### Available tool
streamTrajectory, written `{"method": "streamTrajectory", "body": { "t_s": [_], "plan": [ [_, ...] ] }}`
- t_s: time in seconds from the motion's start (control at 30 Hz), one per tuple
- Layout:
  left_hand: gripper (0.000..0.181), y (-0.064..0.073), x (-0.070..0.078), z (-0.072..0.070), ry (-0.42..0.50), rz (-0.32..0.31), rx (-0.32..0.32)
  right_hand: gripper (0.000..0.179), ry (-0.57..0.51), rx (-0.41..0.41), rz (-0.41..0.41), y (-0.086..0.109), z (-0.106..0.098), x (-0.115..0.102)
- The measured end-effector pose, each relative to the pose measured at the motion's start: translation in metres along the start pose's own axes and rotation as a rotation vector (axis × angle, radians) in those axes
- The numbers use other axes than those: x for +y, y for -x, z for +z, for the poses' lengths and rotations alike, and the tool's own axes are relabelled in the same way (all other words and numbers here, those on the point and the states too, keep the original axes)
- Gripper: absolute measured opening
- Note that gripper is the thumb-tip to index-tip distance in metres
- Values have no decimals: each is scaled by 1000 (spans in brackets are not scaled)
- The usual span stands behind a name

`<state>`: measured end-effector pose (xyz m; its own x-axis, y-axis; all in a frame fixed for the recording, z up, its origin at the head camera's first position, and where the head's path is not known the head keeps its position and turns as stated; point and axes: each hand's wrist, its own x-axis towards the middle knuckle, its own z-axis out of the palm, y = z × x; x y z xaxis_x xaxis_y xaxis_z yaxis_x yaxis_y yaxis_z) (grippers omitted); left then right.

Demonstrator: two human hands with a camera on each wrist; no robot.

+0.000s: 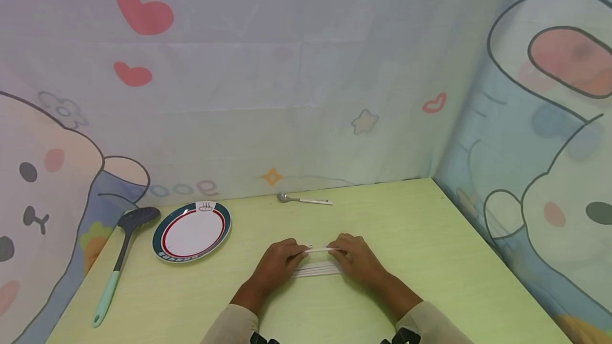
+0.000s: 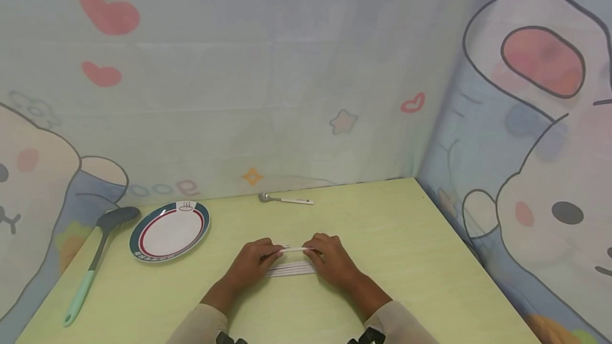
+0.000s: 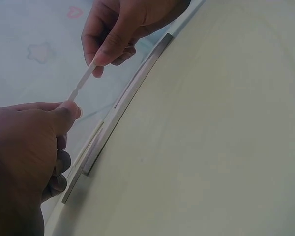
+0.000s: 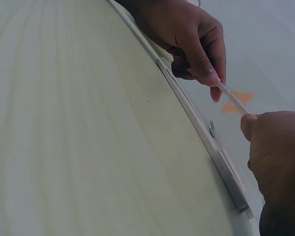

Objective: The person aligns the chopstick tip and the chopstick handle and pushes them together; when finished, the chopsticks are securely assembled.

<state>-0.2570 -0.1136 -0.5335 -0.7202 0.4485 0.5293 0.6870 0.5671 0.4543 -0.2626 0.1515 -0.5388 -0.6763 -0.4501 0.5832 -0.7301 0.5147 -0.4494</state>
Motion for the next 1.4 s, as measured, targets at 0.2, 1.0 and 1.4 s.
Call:
{"method": "streamTrajectory", "body": {
  "t_s": [0.2,1.0,1.4],
  "plan": [
    [15,-1,3,1,39,25,-9,10,-91,24,9,3,2,-2],
    [11,-6,22,4,-57,38,53,14,-102,133,-55,-1,13,-4],
    [20,-2,9,2,-82,-16,43,10,-123,-51,174,0,-5,-1]
  ]
}}
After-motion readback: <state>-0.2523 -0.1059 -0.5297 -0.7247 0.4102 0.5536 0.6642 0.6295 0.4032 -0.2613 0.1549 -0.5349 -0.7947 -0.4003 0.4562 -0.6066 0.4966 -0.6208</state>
